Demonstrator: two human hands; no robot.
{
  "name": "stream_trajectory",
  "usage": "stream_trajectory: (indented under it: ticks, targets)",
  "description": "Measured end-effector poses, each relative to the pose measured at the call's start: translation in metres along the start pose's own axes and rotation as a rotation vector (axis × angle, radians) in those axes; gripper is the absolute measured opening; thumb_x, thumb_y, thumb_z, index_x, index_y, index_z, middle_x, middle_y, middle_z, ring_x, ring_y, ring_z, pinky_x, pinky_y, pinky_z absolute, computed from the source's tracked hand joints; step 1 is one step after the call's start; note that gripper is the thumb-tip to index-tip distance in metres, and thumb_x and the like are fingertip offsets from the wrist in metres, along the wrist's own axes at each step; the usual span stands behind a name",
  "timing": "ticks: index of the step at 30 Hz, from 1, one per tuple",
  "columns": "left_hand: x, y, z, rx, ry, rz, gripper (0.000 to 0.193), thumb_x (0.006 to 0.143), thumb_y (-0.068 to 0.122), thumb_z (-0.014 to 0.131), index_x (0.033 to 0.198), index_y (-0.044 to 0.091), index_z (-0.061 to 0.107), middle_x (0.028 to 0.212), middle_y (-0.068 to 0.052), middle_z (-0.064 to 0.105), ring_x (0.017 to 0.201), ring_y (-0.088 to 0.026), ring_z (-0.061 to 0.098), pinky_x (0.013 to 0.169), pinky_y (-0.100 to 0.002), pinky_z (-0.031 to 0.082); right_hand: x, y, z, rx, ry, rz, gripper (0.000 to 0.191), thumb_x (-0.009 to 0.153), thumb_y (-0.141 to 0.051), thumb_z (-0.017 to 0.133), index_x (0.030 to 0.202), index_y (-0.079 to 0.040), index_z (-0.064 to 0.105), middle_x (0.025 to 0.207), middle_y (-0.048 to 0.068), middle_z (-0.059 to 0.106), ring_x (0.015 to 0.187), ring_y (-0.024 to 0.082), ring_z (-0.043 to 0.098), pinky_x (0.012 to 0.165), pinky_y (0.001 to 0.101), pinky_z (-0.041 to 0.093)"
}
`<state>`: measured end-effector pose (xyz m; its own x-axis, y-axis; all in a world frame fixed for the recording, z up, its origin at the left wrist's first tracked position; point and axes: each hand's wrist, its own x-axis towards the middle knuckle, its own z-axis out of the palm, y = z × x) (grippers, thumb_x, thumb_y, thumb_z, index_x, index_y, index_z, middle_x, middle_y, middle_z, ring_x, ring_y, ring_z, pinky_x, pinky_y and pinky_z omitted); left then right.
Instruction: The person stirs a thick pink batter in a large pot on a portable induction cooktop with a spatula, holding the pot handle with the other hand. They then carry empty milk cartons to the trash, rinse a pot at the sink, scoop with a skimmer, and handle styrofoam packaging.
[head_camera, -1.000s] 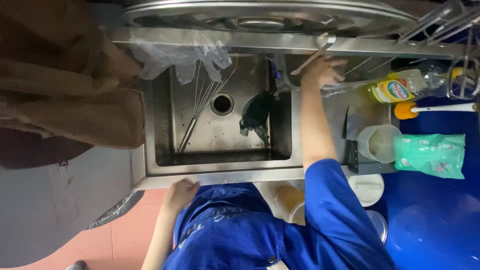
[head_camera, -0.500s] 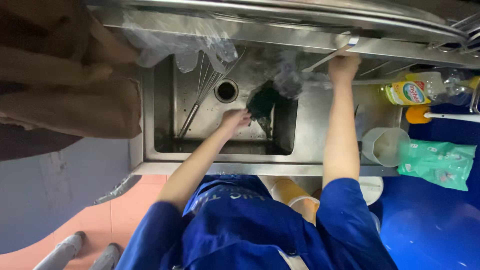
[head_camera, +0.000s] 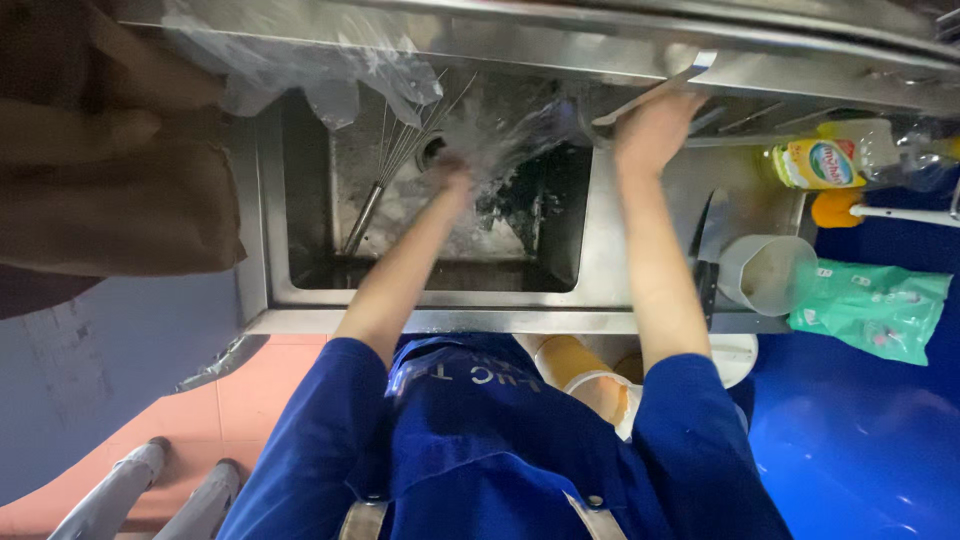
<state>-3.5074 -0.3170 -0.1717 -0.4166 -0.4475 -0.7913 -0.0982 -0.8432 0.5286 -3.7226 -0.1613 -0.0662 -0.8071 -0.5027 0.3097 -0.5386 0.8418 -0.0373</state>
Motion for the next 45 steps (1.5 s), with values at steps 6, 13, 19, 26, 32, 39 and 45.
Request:
stream_trajectory:
  ticks: [6, 13, 19, 26, 32, 39, 45]
  targets:
    - [-0.022, 0.027, -0.084, 0.336, 0.160, 0.036, 0.038, 0.110, 0.034, 0.061, 0.106, -0.003, 0.067, 0.087, -0.016, 0.063, 0.064, -0.024, 0.056, 0.052, -0.044, 0.042, 0.030, 0.028, 0.023, -0.131, 0.071, -0.011, 0.056, 0.087, -0.013, 0.077, 0.137, 0.001, 0.054, 0.136, 0.028, 0.059, 0.126, 0.065, 0.046, 0.099, 0.0528, 0.049]
    - [-0.045, 0.032, -0.118, 1.673, 0.241, -0.016, 0.047, 0.096, 0.043, 0.068, 0.116, 0.000, 0.068, 0.122, -0.022, 0.065, 0.110, -0.036, 0.065, 0.086, -0.050, 0.054, 0.042, 0.013, -0.004, 0.570, -0.370, 0.128, 0.025, 0.089, -0.002, 0.064, 0.113, 0.006, 0.067, 0.114, 0.028, 0.070, 0.116, 0.045, 0.065, 0.096, 0.0483, 0.053]
    - [-0.036, 0.024, -0.114, 1.829, 0.036, -0.196, 0.052, 0.101, 0.046, 0.062, 0.129, 0.003, 0.065, 0.136, -0.020, 0.066, 0.125, -0.038, 0.063, 0.105, -0.054, 0.048, 0.011, 0.004, -0.034, 0.642, -0.096, -0.030, 0.052, 0.075, 0.014, 0.056, 0.126, 0.006, 0.065, 0.128, 0.029, 0.067, 0.127, 0.046, 0.062, 0.110, 0.0441, 0.050]
    - [-0.022, 0.011, -0.062, 1.826, -0.148, 0.335, 0.061, 0.093, 0.044, 0.068, 0.142, 0.012, 0.052, 0.140, -0.016, 0.058, 0.127, -0.038, 0.055, 0.103, -0.049, 0.046, -0.039, -0.035, -0.064, 0.393, 0.026, -0.170, 0.086, 0.073, 0.019, 0.061, 0.155, -0.009, 0.056, 0.166, 0.019, 0.034, 0.153, 0.049, 0.024, 0.123, 0.0463, 0.041]
    - [-0.037, 0.011, -0.059, 1.758, -0.285, 0.295, 0.076, 0.090, 0.041, 0.069, 0.153, 0.010, 0.040, 0.122, -0.020, 0.068, 0.109, -0.037, 0.068, 0.091, -0.047, 0.055, -0.027, -0.023, -0.041, 0.546, 0.203, -0.030, 0.084, 0.074, 0.017, 0.063, 0.154, -0.007, 0.051, 0.165, 0.026, 0.031, 0.153, 0.045, 0.033, 0.127, 0.0489, 0.040]
    - [-0.051, 0.023, -0.151, 1.907, -0.055, 0.300, 0.054, 0.090, 0.044, 0.072, 0.126, 0.005, 0.064, 0.125, -0.020, 0.067, 0.117, -0.038, 0.064, 0.095, -0.050, 0.051, 0.000, 0.016, -0.020, 0.276, -0.073, 0.513, 0.043, 0.106, -0.015, 0.062, 0.147, -0.005, 0.055, 0.144, 0.024, 0.061, 0.132, 0.042, 0.058, 0.112, 0.0468, 0.048]
    - [-0.044, 0.045, -0.203, 1.784, 0.145, -0.249, 0.059, 0.104, 0.050, 0.056, 0.130, -0.003, 0.065, 0.129, -0.022, 0.069, 0.115, -0.036, 0.069, 0.093, -0.050, 0.056, -0.131, 0.002, -0.039, 0.572, 0.352, 0.353, 0.047, 0.095, 0.001, 0.068, 0.141, 0.001, 0.059, 0.146, 0.024, 0.057, 0.141, 0.041, 0.051, 0.122, 0.0459, 0.038]
